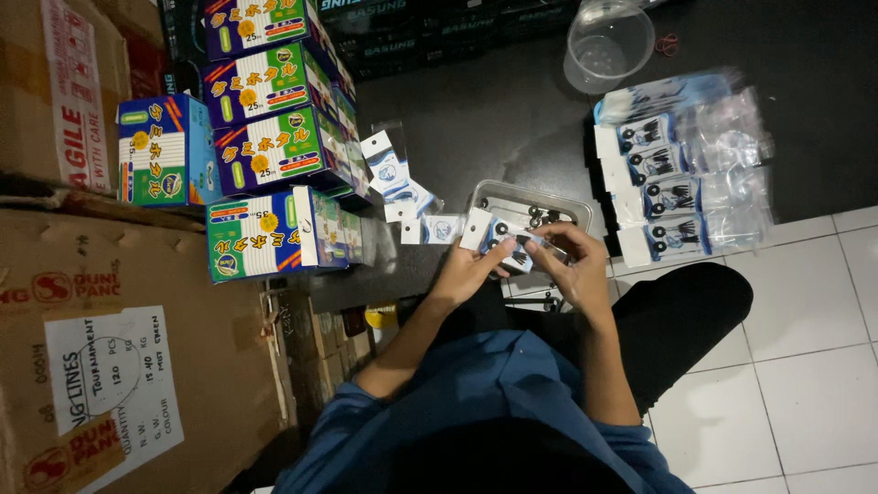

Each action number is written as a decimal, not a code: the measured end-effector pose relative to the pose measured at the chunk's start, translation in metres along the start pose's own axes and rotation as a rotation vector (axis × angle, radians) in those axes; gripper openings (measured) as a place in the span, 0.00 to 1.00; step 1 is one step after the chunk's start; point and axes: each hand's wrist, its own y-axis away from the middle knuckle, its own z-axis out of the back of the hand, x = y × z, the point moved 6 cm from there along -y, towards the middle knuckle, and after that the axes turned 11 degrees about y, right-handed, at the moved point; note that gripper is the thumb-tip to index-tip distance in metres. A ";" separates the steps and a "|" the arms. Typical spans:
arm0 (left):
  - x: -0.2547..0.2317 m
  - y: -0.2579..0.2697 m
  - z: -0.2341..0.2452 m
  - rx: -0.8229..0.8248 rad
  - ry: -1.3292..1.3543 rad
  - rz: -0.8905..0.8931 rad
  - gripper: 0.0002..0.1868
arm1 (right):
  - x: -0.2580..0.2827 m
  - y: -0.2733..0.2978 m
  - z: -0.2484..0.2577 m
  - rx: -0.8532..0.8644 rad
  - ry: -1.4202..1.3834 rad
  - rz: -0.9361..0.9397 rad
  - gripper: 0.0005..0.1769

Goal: The person sits on the floor and repeatedly picks small black objects from a metal tray, places them into small plastic bags with printed labels, and sets the filled bags aside. The person handles the objects and bags by hand without using tools.

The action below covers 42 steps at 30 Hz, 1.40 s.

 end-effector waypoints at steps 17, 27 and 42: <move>0.026 -0.022 0.006 -0.185 0.104 -0.158 0.13 | -0.041 0.009 0.054 -0.194 -0.212 -0.160 0.16; 0.053 -0.055 -0.037 0.004 0.003 -0.193 0.11 | -0.019 0.003 0.099 -0.293 -0.008 -0.252 0.20; -0.009 -0.135 -0.121 0.273 -0.660 -0.078 0.35 | -0.005 -0.138 0.178 -0.203 0.338 -0.018 0.31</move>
